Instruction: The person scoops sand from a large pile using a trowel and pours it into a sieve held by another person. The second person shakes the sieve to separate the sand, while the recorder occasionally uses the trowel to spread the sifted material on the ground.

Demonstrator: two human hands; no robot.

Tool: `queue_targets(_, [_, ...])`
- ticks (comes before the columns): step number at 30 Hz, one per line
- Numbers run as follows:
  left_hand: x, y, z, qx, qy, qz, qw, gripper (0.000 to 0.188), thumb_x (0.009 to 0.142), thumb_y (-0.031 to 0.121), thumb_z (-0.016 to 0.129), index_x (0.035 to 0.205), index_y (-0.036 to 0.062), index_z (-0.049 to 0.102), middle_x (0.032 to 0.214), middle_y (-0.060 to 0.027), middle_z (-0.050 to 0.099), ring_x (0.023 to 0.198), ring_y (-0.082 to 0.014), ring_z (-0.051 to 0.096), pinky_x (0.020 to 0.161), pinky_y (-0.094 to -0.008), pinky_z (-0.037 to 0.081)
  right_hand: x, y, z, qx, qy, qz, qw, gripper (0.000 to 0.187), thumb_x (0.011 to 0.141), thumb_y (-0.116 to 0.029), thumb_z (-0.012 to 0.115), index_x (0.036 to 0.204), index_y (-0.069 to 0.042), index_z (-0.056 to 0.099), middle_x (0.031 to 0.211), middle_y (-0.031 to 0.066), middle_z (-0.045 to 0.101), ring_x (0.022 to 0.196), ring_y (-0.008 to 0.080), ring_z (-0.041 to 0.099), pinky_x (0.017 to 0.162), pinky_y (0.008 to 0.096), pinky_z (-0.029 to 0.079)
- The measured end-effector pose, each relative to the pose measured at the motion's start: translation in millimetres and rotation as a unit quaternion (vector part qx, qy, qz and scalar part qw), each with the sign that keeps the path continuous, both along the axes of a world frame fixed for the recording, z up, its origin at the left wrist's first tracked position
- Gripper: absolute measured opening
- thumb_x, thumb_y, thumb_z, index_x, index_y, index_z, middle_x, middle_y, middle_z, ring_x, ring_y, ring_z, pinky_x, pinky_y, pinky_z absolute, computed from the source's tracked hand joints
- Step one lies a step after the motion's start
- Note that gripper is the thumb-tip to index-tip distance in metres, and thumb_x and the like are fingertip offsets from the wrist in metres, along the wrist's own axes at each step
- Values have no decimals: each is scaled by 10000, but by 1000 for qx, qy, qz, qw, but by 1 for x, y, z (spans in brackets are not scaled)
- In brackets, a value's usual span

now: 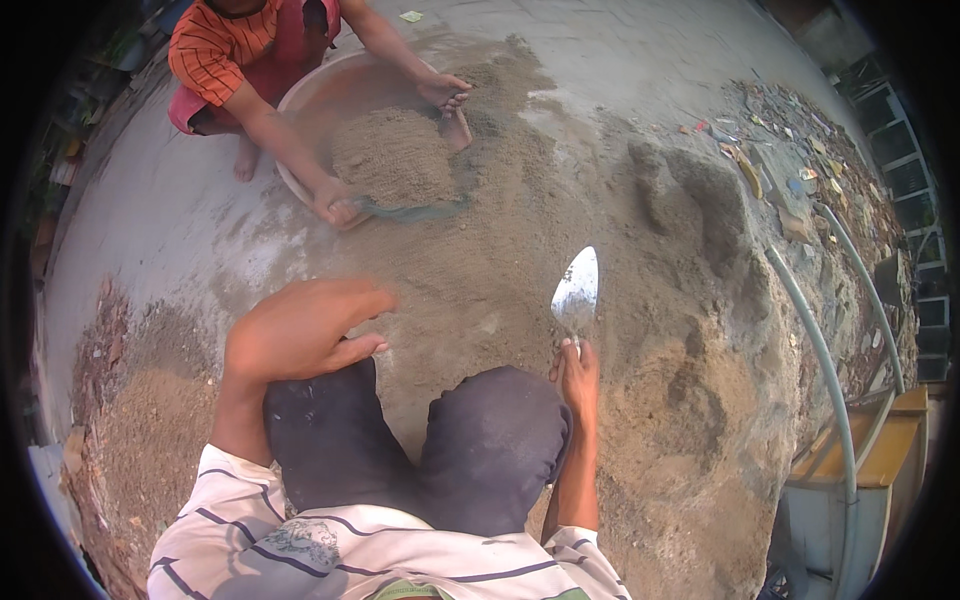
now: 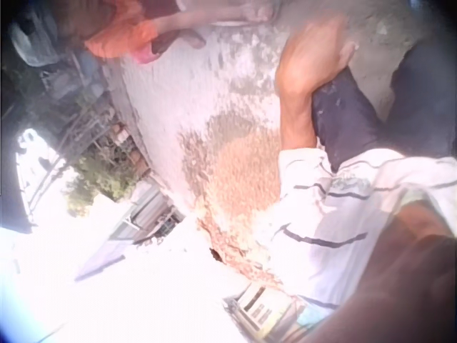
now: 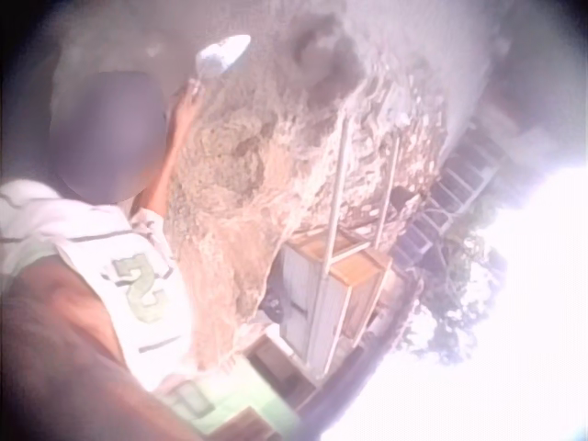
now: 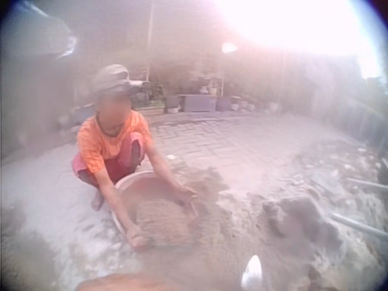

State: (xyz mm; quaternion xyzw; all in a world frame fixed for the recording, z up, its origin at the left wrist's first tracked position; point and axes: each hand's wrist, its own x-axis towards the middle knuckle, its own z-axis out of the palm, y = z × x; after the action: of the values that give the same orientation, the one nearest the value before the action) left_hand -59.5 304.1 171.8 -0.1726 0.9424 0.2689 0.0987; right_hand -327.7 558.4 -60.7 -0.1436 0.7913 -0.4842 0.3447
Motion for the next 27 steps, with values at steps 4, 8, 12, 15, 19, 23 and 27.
queue_targets(4, [-17, 3, 2, 5, -20, -11, 1000, 366, 906, 284, 635, 1192, 61, 588, 1088, -146, 647, 1019, -369, 620, 838, -462, 498, -26, 166, -56, 37, -118, -284, 951, 249, 1007, -260, 490, 883, -50, 543, 688, 28, 533, 526, 129, 472, 481, 295, 415])
queue_targets(8, [-18, -3, -15, -15, 27, 11, 999, 320, 898, 245, 644, 1128, 27, 601, 1029, -181, 656, 1003, -393, 626, 833, -487, 505, -77, 184, -80, 6, -63, -335, 940, 257, 973, -222, 494, 771, -64, 508, 646, 49, 521, 497, 144, 480, 460, 309, 414])
queue_targets(12, [-15, -1, -14, -9, 36, 12, 999, 319, 898, 242, 646, 1125, 22, 602, 1025, -185, 655, 1005, -393, 627, 834, -488, 503, -76, 170, -96, 74, 47, -349, 933, 284, 953, -236, 503, 725, -67, 509, 614, 61, 528, 503, 167, 494, 489, 342, 412])
queue_targets(15, [-13, -4, -6, 13, -17, 7, 1000, 370, 920, 298, 620, 1208, 68, 589, 1073, -146, 638, 1058, -367, 601, 857, -457, 491, -81, 169, -108, 141, 101, -318, 932, 327, 956, -284, 507, 737, -42, 517, 617, 79, 531, 514, 197, 498, 522, 387, 415])
queue_targets(19, [-14, -4, -6, 16, 20, -12, 1000, 371, 918, 293, 624, 1199, 54, 588, 1061, -151, 636, 1048, -373, 599, 850, -461, 487, -104, 179, -119, 217, 258, -250, 908, 394, 993, -330, 497, 852, 37, 505, 801, 173, 591, 746, 338, 608, 716, 483, 467])
queue_targets(23, [-6, -3, -5, 19, 49, -25, 998, 358, 915, 285, 629, 1184, 52, 588, 1041, -155, 635, 1019, -375, 603, 837, -466, 484, -98, 130, -73, 217, 391, -120, 887, 375, 987, -317, 508, 832, 24, 500, 677, 134, 539, 620, 268, 601, 598, 438, 479])
queue_targets(27, [4, -1, -6, 15, 61, -35, 997, 338, 912, 275, 632, 1165, 54, 589, 1015, -153, 631, 990, -376, 610, 820, -471, 483, -69, 34, -21, 91, 243, -54, 964, 309, 978, -269, 527, 831, 1, 502, 624, 67, 516, 496, 179, 538, 463, 370, 454])
